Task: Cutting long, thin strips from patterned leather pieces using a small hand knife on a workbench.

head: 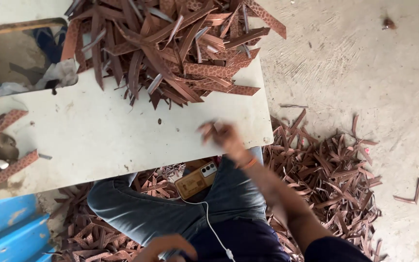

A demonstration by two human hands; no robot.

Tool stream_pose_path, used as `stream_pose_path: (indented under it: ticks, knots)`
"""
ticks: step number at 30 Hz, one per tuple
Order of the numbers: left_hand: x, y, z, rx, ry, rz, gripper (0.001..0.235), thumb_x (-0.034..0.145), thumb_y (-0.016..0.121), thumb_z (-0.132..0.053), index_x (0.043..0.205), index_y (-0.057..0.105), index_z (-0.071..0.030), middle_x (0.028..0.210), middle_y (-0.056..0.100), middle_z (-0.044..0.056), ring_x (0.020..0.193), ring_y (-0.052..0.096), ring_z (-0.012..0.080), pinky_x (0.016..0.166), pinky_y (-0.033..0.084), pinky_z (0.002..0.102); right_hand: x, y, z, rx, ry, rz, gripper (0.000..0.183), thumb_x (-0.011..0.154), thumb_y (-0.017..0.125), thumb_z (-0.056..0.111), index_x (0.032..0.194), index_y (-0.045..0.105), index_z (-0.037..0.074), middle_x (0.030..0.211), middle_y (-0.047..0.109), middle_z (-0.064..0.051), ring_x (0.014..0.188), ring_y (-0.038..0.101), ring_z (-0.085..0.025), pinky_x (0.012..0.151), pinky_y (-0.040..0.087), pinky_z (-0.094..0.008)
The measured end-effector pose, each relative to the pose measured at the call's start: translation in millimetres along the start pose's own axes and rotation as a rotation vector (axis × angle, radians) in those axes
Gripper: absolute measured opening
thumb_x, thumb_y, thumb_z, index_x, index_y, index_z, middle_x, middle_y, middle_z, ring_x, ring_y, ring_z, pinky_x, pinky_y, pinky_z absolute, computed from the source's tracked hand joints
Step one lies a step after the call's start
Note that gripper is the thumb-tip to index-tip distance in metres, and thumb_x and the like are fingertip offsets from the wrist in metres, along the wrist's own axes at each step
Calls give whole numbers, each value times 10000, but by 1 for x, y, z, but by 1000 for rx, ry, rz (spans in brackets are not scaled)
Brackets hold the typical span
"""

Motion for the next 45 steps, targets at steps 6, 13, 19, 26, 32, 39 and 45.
stream_pose_path:
  ticks: [6, 13, 19, 26, 32, 39, 45]
  knots:
    - [35, -6, 64, -222, -147, -645, 199, 953, 634, -111, 1068, 754, -3, 1011, 773, 132, 1056, 734, 219, 952, 536, 379, 138, -188, 12, -512, -186, -671, 205, 1039, 643, 179, 1140, 763, 47, 964, 786, -108, 779, 734, -178, 638, 578, -328]
    - [90, 38, 46, -117, -201, -877, 152, 973, 636, -85, 1034, 751, -6, 981, 782, 105, 971, 753, 173, 862, 579, 287, 245, -287, -17, -886, -458, -603, 359, 892, 894, 205, 1169, 784, 5, 1031, 792, -164, 892, 749, -230, 748, 596, -381]
    - [78, 36, 30, 45, -104, -1006, 156, 962, 636, -97, 1020, 753, -10, 924, 804, 79, 904, 758, 165, 838, 572, 280, 214, -303, 40, -892, -321, -561, 221, 868, 931, 227, 966, 813, 68, 868, 796, -49, 717, 710, -115, 643, 547, -288]
    - [77, 14, 10, 98, -154, -998, 157, 991, 627, -126, 1023, 737, -19, 909, 791, 85, 871, 755, 173, 787, 565, 293, 82, -185, 213, -997, -647, -492, 108, 889, 838, 44, 979, 809, -10, 878, 756, -122, 740, 673, -177, 655, 503, -319]
    - [70, 14, 2, 228, -29, -955, 165, 956, 673, -153, 1053, 757, -48, 951, 791, 85, 814, 746, 187, 695, 562, 313, 81, -173, 192, -1133, -753, -539, 118, 903, 739, 18, 1009, 786, 0, 909, 742, -103, 789, 660, -185, 693, 495, -307]
    - [59, 26, 35, 133, -47, -1044, 156, 955, 669, -149, 1053, 749, -57, 937, 791, 75, 879, 782, 192, 729, 583, 310, 72, -147, 240, -998, -890, -668, 75, 968, 775, 13, 991, 715, -26, 822, 638, -121, 681, 522, -197, 599, 362, -338]
    - [64, 22, 29, 157, 1, -1030, 148, 953, 675, -150, 1042, 744, -53, 952, 782, 80, 882, 772, 210, 753, 581, 324, 67, -119, 285, -1091, -962, -694, 297, 1001, 815, 95, 912, 561, -30, 770, 438, -111, 650, 342, -216, 610, 240, -390]
Point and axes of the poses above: each hand's wrist, its own x-axis towards the middle knuckle, its own y-axis out of the palm, z = x × y, the point moved 1 cm from there along x, towards the middle knuckle
